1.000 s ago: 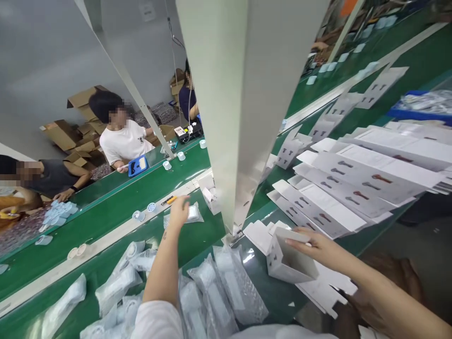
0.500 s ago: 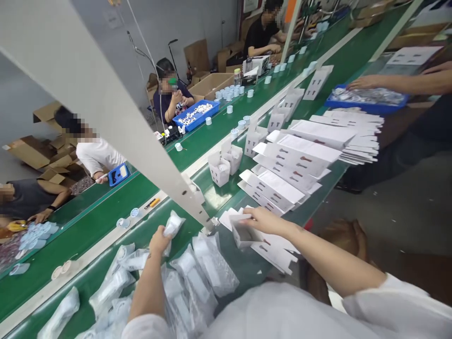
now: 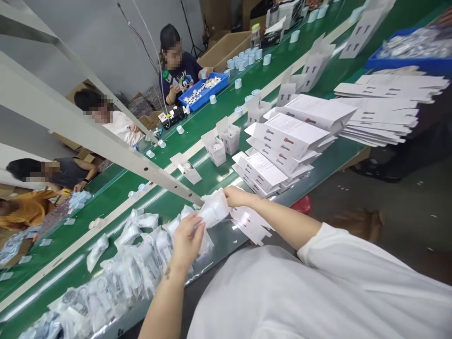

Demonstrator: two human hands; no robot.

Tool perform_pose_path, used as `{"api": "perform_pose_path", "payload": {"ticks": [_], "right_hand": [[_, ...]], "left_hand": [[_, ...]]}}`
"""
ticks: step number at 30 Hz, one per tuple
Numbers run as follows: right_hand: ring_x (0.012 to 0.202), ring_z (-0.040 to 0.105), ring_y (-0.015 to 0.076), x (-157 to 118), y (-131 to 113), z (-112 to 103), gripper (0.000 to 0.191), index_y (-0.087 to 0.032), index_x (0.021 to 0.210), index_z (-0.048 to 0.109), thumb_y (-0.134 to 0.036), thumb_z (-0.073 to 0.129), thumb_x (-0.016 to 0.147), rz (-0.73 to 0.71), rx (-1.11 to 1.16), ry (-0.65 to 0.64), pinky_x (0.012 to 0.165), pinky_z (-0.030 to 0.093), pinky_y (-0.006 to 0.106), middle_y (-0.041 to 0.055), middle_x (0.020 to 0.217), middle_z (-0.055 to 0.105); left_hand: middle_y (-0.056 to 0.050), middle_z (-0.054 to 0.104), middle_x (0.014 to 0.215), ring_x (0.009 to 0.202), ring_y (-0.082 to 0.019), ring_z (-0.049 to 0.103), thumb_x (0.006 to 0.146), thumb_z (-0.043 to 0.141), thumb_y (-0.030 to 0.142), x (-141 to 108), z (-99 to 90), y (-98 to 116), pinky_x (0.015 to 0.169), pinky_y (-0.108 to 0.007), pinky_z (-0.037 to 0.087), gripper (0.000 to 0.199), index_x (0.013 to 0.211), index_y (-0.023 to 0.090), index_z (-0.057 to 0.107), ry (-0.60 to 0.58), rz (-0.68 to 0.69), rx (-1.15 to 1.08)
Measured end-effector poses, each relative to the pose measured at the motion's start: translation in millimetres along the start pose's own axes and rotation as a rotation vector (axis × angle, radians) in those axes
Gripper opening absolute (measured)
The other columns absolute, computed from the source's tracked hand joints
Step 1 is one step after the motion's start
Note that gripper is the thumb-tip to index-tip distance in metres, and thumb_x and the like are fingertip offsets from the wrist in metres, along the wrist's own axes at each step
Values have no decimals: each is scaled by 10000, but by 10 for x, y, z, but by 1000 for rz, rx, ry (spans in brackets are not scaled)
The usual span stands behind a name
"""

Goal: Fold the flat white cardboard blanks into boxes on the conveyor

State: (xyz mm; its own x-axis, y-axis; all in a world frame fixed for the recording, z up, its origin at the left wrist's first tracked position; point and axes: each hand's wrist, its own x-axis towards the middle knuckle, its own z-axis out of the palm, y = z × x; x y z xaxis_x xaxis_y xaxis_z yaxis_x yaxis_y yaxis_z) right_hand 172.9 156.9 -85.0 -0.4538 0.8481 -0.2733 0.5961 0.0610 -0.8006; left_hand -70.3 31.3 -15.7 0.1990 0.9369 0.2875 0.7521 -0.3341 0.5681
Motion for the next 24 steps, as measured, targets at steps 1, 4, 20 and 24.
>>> {"api": "perform_pose_path", "payload": {"ticks": [1, 4, 20, 24], "right_hand": [[643, 577, 146, 17, 20, -17, 110, -181, 656, 624, -235, 628, 752, -1, 19, -12, 566, 378, 230, -10, 637, 608], [609, 572, 139, 60, 55, -31, 128, -187, 676, 650, -291, 639, 750, -7, 71, -74, 535, 390, 222, -22, 604, 591], [848, 654, 183, 223, 136, 72, 357, -161, 850, 757, -479, 827, 705, 46, 474, -207, 615, 607, 226, 54, 870, 705], [946, 685, 219, 286, 158, 80, 432, -166, 887, 766, -515, 878, 659, 53, 548, -214, 694, 631, 261, 80, 973, 737]], "left_hand": [[-122, 758, 1106, 1043, -251, 714, 932, 564, 289, 15, 115, 60, 937, -440, 588, 202, 988, 211, 742, -18, 65, 96], [-140, 735, 1119, 991, -262, 689, 936, 505, 180, 87, 211, 217, 908, -465, 574, 236, 979, 206, 736, -205, 98, 426], [-191, 535, 1461, 1350, -350, 502, 869, 721, 385, 364, 565, 339, 1084, -517, 428, 488, 1287, 177, 581, -543, 137, 651], [-214, 468, 1521, 1391, -364, 456, 870, 688, 202, 267, 832, 138, 1070, -566, 418, 466, 1319, 153, 572, -624, 135, 739]]}}
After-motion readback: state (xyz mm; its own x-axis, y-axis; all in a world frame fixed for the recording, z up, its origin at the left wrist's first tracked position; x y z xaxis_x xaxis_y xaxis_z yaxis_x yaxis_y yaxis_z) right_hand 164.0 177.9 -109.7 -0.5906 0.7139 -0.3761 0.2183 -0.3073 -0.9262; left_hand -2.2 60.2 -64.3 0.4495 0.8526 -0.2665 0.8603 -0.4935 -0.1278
